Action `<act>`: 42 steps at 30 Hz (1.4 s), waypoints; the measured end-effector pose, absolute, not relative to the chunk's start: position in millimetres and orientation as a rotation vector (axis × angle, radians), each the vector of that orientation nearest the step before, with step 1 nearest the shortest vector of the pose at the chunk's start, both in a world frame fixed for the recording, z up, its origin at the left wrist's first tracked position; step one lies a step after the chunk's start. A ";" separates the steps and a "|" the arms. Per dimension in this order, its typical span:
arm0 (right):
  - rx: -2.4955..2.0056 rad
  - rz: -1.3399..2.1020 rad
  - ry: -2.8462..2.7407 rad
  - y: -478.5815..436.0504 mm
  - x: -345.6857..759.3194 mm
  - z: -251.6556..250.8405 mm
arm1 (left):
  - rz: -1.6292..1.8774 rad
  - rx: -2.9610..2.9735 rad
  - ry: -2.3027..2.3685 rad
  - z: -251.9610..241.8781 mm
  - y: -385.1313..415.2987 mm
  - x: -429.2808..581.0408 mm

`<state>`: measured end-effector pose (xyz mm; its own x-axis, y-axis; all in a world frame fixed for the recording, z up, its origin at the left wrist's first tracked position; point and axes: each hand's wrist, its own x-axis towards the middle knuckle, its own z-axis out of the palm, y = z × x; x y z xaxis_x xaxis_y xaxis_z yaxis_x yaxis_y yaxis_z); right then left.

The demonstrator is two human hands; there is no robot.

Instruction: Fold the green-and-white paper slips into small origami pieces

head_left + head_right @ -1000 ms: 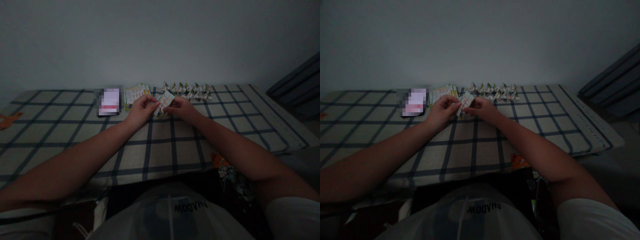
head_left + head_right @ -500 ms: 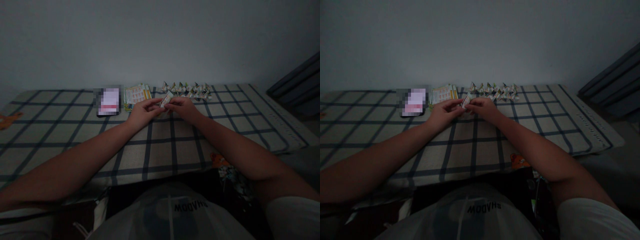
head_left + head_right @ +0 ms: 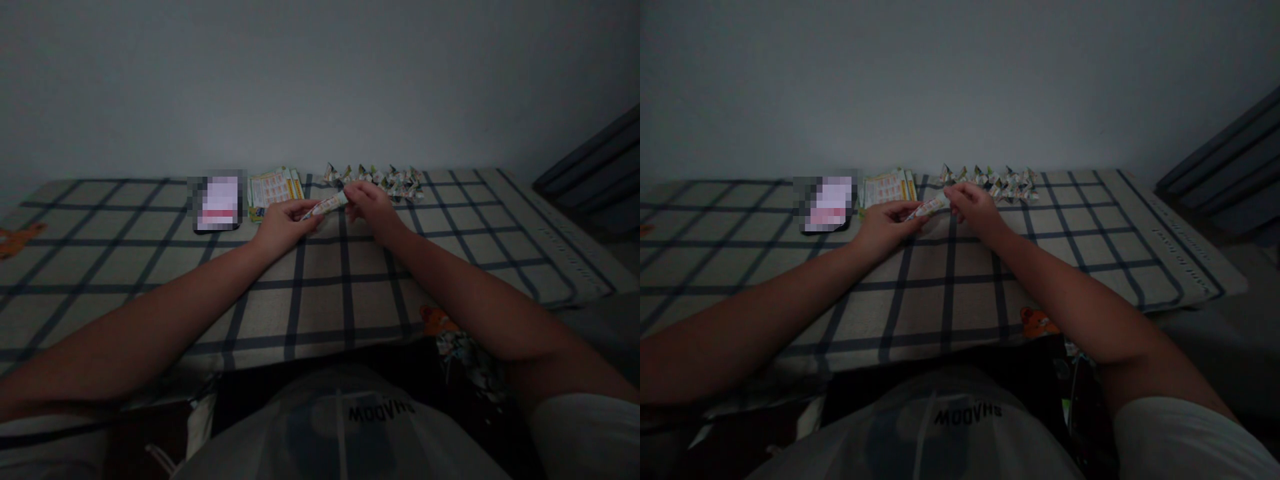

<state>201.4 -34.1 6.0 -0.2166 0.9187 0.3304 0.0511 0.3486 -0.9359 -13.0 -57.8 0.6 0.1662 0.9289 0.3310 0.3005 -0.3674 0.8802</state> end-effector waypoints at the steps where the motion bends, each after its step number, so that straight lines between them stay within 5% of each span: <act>1: -0.903 1.006 -1.606 -32.8 200.9 4.6 | 1.189 1.803 1.182 1.2 -58.4 -13.2; 24: -0.870 1.104 -1.589 -39.7 197.8 10.1 | 1.235 1.172 0.883 4.7 -58.2 -4.4; 42: -0.827 1.039 -1.754 -40.4 197.1 8.8 | 1.277 1.580 1.088 2.5 -58.3 -10.7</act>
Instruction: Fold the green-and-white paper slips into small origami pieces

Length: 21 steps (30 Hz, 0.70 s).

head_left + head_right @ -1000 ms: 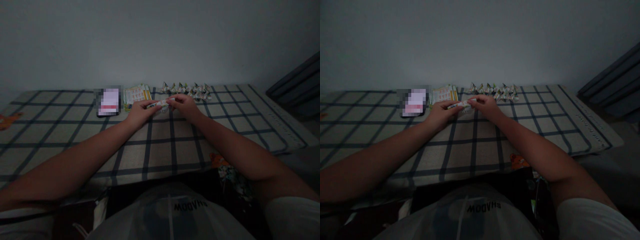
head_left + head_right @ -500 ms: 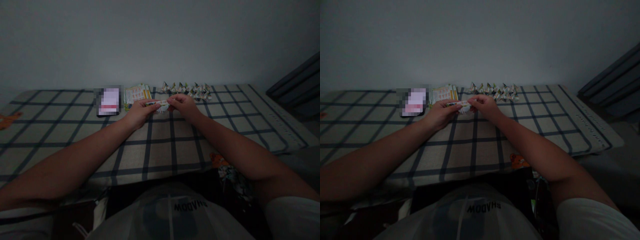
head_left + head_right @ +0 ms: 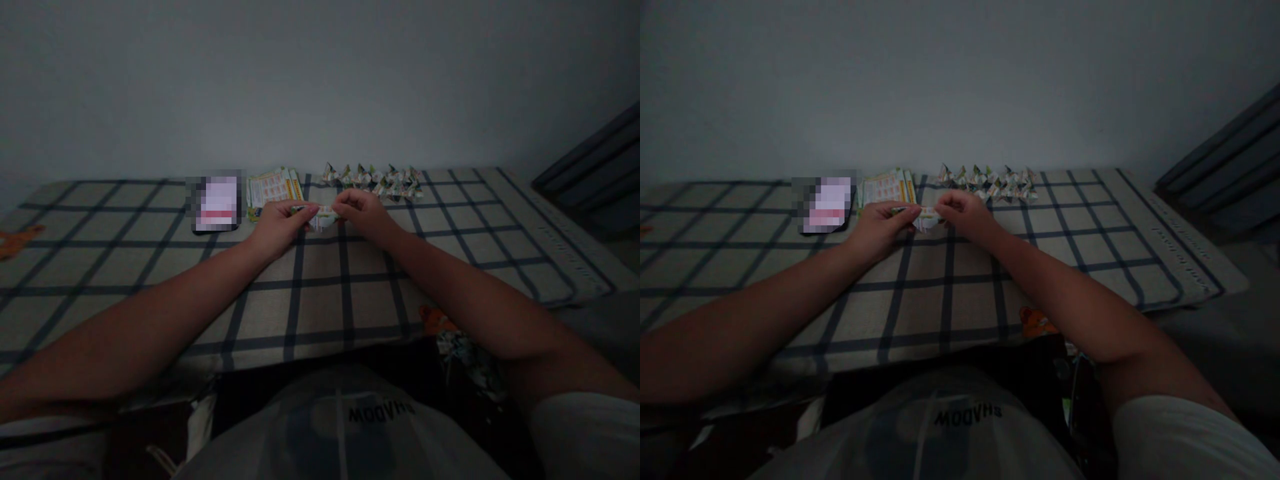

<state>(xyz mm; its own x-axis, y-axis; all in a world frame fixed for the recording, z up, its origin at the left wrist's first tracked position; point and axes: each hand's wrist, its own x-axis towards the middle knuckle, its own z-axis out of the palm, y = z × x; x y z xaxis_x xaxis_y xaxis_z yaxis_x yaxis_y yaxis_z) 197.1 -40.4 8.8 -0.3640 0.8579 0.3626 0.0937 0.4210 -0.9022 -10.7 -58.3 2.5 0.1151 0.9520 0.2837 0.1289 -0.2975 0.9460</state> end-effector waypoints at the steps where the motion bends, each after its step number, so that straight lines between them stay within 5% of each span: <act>1: -0.831 1.029 -1.788 -40.4 197.4 8.5 | 1.266 1.677 1.156 2.8 -59.4 -12.4; 21: -0.804 0.672 -2.038 -44.2 199.0 11.5 | 1.222 1.921 1.223 10.1 -66.5 -13.5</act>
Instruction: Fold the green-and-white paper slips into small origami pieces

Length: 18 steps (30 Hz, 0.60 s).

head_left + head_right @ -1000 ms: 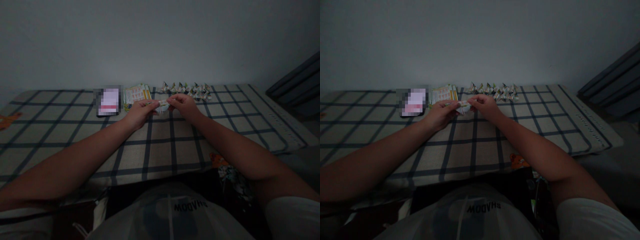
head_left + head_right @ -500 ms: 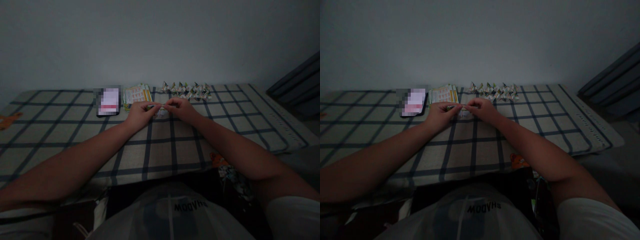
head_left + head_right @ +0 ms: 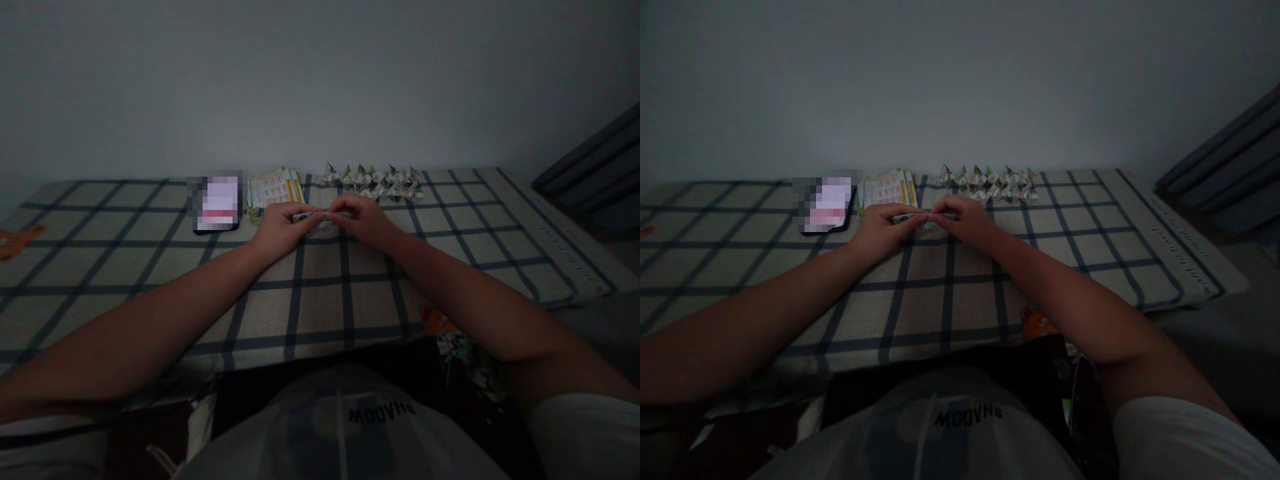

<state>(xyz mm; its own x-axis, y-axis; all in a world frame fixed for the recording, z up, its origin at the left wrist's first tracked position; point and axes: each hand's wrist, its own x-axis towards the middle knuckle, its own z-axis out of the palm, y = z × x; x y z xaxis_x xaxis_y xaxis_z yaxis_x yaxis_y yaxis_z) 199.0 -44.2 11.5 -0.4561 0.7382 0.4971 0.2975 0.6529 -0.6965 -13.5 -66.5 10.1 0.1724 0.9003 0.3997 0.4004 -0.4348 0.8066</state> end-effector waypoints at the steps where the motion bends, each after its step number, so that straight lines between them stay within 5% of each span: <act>1: -0.804 0.703 -2.029 -43.9 199.1 10.9 | 1.238 1.922 1.236 10.3 -66.9 -13.5; 18: -0.816 0.678 -1.959 -43.2 200.9 20.0 | 1.270 1.693 1.145 1.4 -58.1 -15.5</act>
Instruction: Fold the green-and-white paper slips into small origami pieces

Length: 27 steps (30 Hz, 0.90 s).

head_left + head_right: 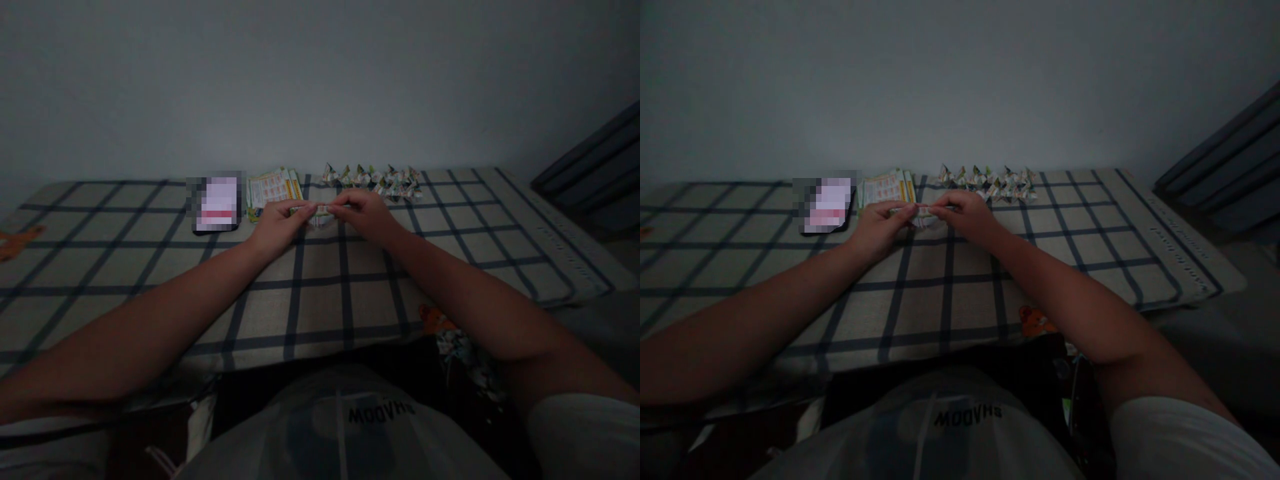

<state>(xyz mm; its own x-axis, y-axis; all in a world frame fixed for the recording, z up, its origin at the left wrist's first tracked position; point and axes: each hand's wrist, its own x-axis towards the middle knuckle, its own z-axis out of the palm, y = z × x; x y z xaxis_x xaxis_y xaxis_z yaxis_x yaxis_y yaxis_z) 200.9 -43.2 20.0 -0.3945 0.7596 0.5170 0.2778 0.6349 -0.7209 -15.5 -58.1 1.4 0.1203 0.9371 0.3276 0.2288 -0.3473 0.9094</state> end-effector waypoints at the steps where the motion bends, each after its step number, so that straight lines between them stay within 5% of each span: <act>1: -0.824 0.683 -1.949 -41.5 202.5 19.5 | 1.240 1.678 1.129 0.6 -57.1 -15.5; 13: -0.873 1.158 -1.727 -28.4 209.2 10.2 | 1.289 1.755 1.174 5.9 -58.2 -15.4; 27: -0.881 0.981 -1.709 -31.3 205.3 12.8 | 1.242 1.351 0.881 -1.2 -48.6 -8.4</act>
<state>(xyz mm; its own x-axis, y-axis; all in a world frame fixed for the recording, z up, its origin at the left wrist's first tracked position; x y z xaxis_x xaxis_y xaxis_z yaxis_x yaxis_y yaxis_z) 205.3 -31.3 12.8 -0.2954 0.8805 0.3709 0.1242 0.4203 -0.8988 -8.4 -48.6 -1.2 0.1894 0.9614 0.1996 -0.1298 -0.1770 0.9756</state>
